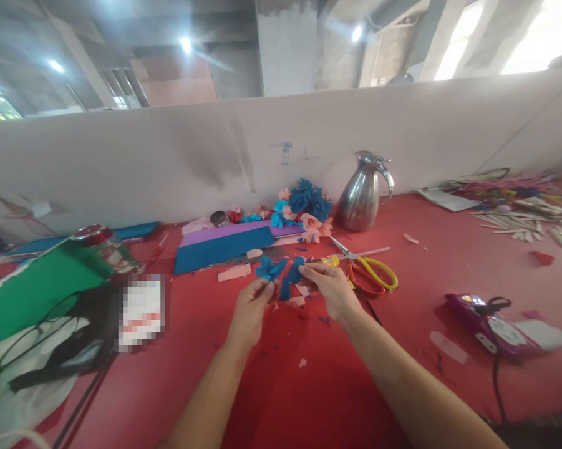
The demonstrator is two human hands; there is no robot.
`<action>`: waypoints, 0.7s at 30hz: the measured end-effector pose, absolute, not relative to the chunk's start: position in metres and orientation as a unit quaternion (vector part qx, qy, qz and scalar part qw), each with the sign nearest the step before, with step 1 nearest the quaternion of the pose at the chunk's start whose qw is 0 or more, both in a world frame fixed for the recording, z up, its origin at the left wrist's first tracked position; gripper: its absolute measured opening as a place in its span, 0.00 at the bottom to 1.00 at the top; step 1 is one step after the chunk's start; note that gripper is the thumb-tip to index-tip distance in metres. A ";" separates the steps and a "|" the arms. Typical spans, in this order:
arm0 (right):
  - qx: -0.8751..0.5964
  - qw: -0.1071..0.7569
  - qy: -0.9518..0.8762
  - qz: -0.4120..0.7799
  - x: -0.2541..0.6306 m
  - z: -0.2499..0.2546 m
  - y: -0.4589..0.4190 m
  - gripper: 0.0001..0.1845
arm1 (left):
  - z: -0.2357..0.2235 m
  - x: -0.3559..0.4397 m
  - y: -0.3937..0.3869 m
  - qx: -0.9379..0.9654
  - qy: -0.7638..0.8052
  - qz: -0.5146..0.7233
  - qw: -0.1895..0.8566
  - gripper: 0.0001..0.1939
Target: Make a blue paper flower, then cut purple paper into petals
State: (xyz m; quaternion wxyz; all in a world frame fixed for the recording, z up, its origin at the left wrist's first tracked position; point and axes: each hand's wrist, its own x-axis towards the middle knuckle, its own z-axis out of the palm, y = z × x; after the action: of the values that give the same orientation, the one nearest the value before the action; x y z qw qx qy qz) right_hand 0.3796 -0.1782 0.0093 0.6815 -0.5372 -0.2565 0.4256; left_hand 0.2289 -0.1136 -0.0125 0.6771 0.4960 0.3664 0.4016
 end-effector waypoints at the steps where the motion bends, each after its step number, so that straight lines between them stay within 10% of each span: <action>1: -0.538 0.685 -0.261 0.415 0.376 0.010 -0.178 0.14 | -0.014 0.230 -0.115 0.493 0.365 0.402 0.679 0.15; 21: -0.481 0.743 -0.241 0.397 0.354 -0.001 -0.177 0.13 | -0.021 0.242 -0.123 0.502 0.381 0.384 0.674 0.14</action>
State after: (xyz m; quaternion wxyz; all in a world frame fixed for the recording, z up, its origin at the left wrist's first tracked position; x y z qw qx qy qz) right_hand 0.3542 -0.1768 -0.0013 0.7433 -0.4811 -0.2410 0.3974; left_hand 0.2421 -0.1226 -0.0209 0.6743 0.5025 0.3810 0.3843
